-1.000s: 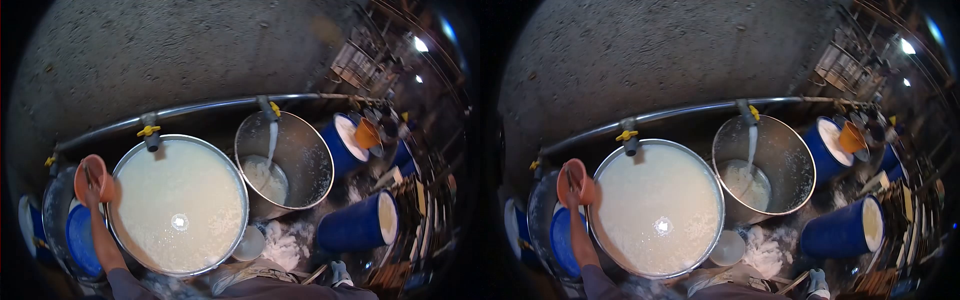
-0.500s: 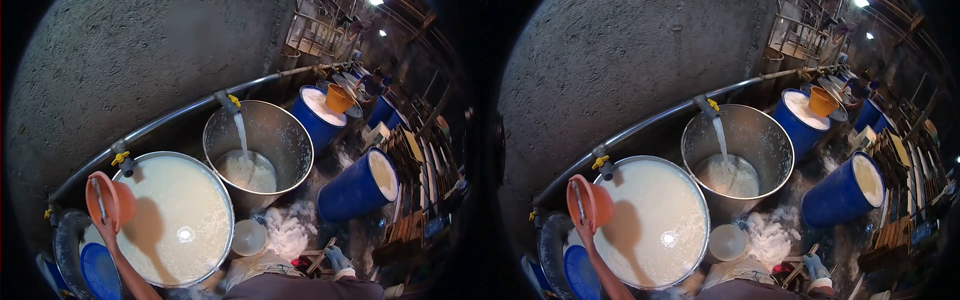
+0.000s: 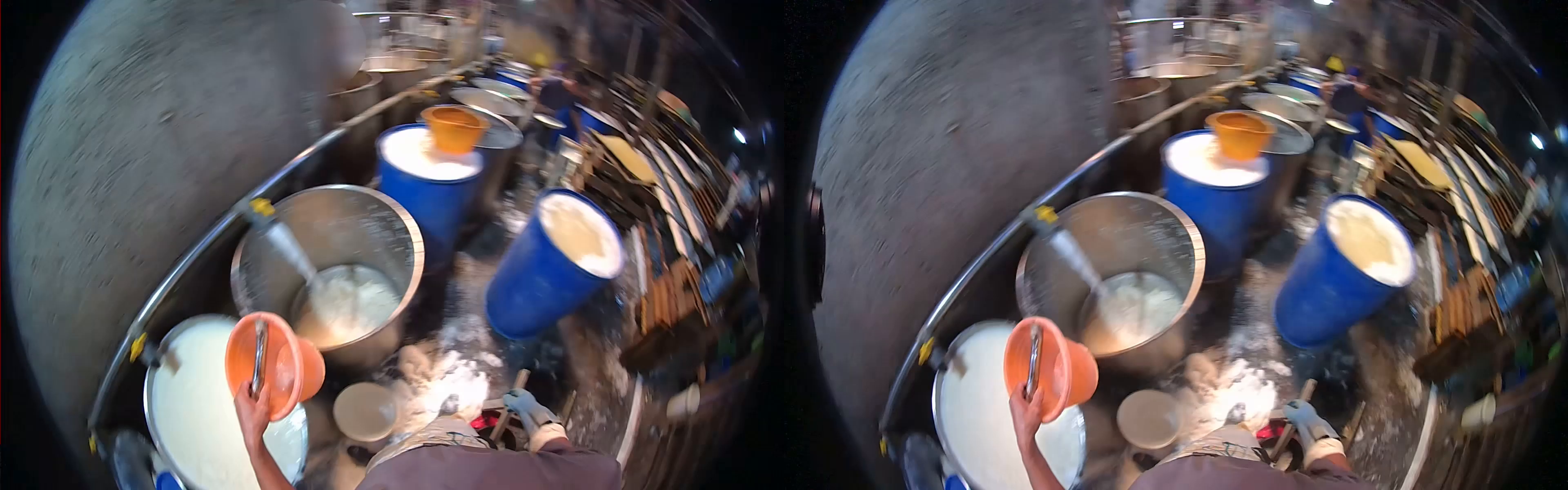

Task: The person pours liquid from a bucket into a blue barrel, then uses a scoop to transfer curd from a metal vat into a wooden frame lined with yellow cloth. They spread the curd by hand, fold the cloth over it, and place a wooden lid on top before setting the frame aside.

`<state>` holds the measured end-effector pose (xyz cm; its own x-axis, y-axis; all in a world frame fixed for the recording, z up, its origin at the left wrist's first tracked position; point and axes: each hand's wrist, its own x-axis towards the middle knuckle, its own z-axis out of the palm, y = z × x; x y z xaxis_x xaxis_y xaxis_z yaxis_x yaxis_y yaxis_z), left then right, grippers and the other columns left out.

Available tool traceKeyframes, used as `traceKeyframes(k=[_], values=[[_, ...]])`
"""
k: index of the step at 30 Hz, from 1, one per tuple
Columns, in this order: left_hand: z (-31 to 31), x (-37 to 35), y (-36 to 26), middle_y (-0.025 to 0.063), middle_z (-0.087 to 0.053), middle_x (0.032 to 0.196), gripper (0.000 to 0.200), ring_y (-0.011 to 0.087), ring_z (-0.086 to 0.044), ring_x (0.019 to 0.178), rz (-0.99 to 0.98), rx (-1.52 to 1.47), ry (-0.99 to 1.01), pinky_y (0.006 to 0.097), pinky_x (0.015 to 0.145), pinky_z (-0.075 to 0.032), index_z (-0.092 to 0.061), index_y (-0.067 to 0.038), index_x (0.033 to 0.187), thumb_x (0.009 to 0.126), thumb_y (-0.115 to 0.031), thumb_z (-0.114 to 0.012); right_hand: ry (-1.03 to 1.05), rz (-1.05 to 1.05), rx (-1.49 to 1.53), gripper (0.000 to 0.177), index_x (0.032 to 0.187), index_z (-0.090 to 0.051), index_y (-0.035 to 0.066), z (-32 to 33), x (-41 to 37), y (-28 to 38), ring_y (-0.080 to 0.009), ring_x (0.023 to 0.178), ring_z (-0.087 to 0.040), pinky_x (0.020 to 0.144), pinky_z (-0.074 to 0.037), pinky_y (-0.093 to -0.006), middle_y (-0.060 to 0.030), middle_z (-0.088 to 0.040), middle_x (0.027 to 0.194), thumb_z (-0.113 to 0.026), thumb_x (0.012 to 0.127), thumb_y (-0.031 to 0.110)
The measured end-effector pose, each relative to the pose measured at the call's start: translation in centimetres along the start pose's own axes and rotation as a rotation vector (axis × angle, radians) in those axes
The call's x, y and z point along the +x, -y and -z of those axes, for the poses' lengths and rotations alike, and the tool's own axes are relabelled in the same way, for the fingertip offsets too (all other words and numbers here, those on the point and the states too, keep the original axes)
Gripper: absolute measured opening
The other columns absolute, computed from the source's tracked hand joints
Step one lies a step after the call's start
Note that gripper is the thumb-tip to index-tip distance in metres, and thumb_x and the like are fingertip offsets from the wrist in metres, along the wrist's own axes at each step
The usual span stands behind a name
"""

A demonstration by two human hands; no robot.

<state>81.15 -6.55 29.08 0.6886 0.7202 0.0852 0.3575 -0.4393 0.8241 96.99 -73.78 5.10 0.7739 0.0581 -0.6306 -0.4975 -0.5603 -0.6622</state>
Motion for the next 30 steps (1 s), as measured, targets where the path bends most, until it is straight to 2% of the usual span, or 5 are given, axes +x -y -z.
traceKeyframes(k=[6, 14, 18, 20, 30], values=[[-19.3, 1.4, -13.3, 0.0041, -0.058, 0.073, 0.025, 0.0140, -0.052, 0.067, -0.044, -0.003, 0.250, 0.0328, 0.062, -0.045, -0.064, 0.002, 0.094, 0.085, -0.017, -0.077, -0.220, -0.124, 0.313, 0.014, 0.086, -0.071, 0.007, 8.6, 7.6, -12.2, -0.0136, 0.064, -0.060, 0.060, -0.049, -0.0313, -0.0025, -0.066, 0.073, -0.069, 0.091, 0.020], [-41.9, 4.0, -37.0, 0.0151, -0.073, 0.089, 0.034, 0.0247, -0.071, 0.081, -0.601, 0.020, 0.598, 0.0363, 0.074, -0.055, -0.069, -0.002, 0.110, 0.086, -0.024, -0.077, -0.748, -0.065, 0.535, 0.023, 0.097, -0.068, 0.007, 17.0, 5.8, -14.8, -0.0147, 0.060, -0.061, 0.056, -0.050, -0.0322, -0.0041, -0.066, 0.073, -0.068, 0.090, 0.028], [-51.8, 5.3, -45.1, 0.0141, -0.074, 0.092, 0.037, 0.0300, -0.072, 0.083, -0.887, 0.094, 0.709, 0.0401, 0.076, -0.056, -0.068, -0.008, 0.117, 0.088, -0.030, -0.074, -0.596, -0.477, 0.534, 0.023, 0.095, -0.065, 0.005, 17.2, 5.8, -14.1, -0.0219, 0.053, -0.061, 0.050, -0.050, -0.0396, -0.0094, -0.066, 0.067, -0.061, 0.093, 0.028], [-56.6, 5.9, -48.7, 0.0140, -0.074, 0.092, 0.039, 0.0320, -0.071, 0.085, -1.048, 0.087, 0.767, 0.0432, 0.078, -0.055, -0.067, -0.010, 0.120, 0.089, -0.033, -0.071, -0.730, -0.309, 0.350, 0.028, 0.094, -0.064, 0.003, 15.2, 5.3, -14.3, -0.0243, 0.075, -0.069, 0.060, -0.053, -0.0430, -0.0146, -0.070, 0.086, -0.064, 0.091, 0.031], [-81.3, 7.8, -61.9, 0.0147, -0.072, 0.079, 0.026, 0.0346, -0.071, 0.071, -1.625, 0.351, 0.859, 0.0491, 0.062, -0.054, -0.067, -0.013, 0.111, 0.087, -0.022, -0.065, -0.648, -0.498, 0.901, 0.025, 0.096, -0.064, 0.003, 11.0, 6.3, -11.0, -0.0239, 0.079, -0.069, 0.063, -0.053, -0.0425, -0.0142, -0.070, 0.090, -0.063, 0.091, 0.028]])
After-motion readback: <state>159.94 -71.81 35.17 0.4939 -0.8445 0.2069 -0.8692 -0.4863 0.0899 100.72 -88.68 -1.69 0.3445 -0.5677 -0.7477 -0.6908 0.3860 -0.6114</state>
